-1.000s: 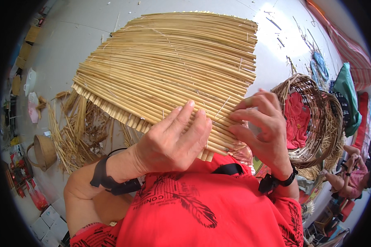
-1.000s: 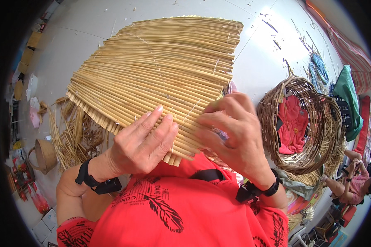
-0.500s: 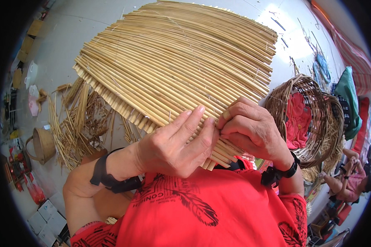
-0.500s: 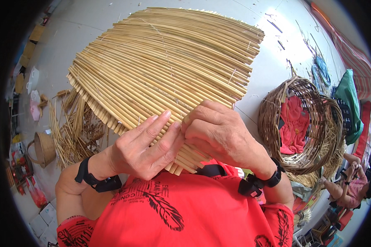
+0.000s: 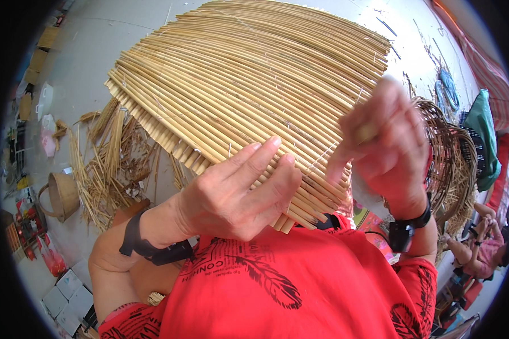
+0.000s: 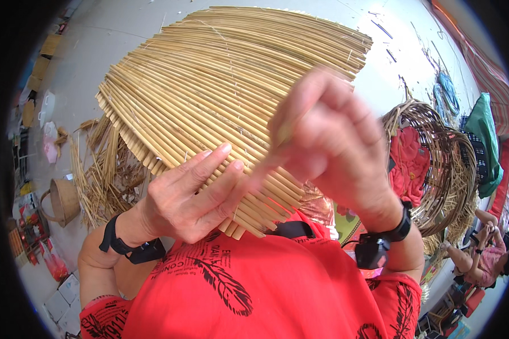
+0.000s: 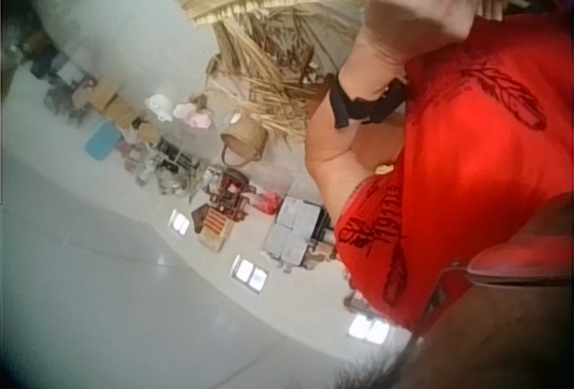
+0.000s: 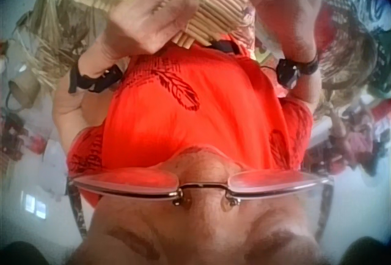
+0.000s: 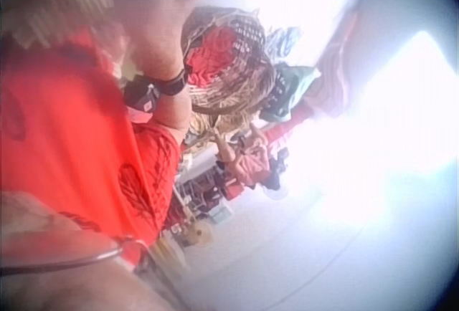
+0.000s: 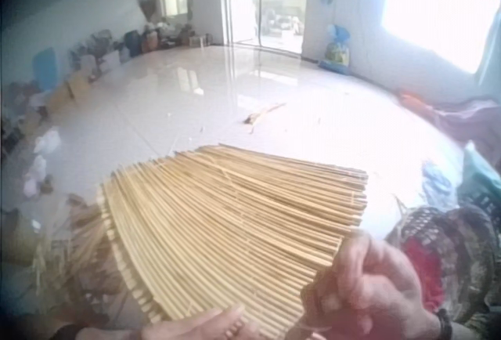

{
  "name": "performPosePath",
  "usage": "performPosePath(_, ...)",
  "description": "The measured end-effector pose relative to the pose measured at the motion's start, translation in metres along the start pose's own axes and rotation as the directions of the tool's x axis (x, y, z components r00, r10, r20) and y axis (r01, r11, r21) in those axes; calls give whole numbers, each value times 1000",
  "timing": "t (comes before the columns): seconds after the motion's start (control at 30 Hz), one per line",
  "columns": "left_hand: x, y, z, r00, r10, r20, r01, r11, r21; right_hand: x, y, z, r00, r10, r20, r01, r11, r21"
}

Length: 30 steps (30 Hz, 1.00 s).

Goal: The person weaves a bamboo mat by threading a white string through a row of bamboo sticks, tying knots at intervals to secure the structure.

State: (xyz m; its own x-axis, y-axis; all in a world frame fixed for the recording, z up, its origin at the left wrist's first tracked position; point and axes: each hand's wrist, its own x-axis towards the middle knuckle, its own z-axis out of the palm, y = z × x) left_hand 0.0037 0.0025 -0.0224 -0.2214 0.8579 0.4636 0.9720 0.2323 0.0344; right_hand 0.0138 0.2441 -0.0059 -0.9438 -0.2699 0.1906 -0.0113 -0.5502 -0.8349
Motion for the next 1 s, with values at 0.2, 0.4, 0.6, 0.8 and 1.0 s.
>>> performPosePath(0.2,-1,-4,-2,999,-14,33,16,998,-55,33,9,-23,968,21,-249,46,965,259)
performPosePath(0.4,-4,-3,-3,998,-57,13,58,995,-77,29,-1,-30,999,10,-52,-19,984,-178)
performPosePath(0.6,-11,-1,-7,992,-124,-14,121,984,-127,10,-24,-11,914,287,285,67,587,-807)
performPosePath(0.8,-13,-3,-8,992,-126,-16,122,979,-164,6,-18,-2,867,259,425,286,438,-852)
performPosePath(1.0,-12,-6,-10,994,-108,-18,104,980,-171,3,-16,1,898,180,401,301,414,-859)
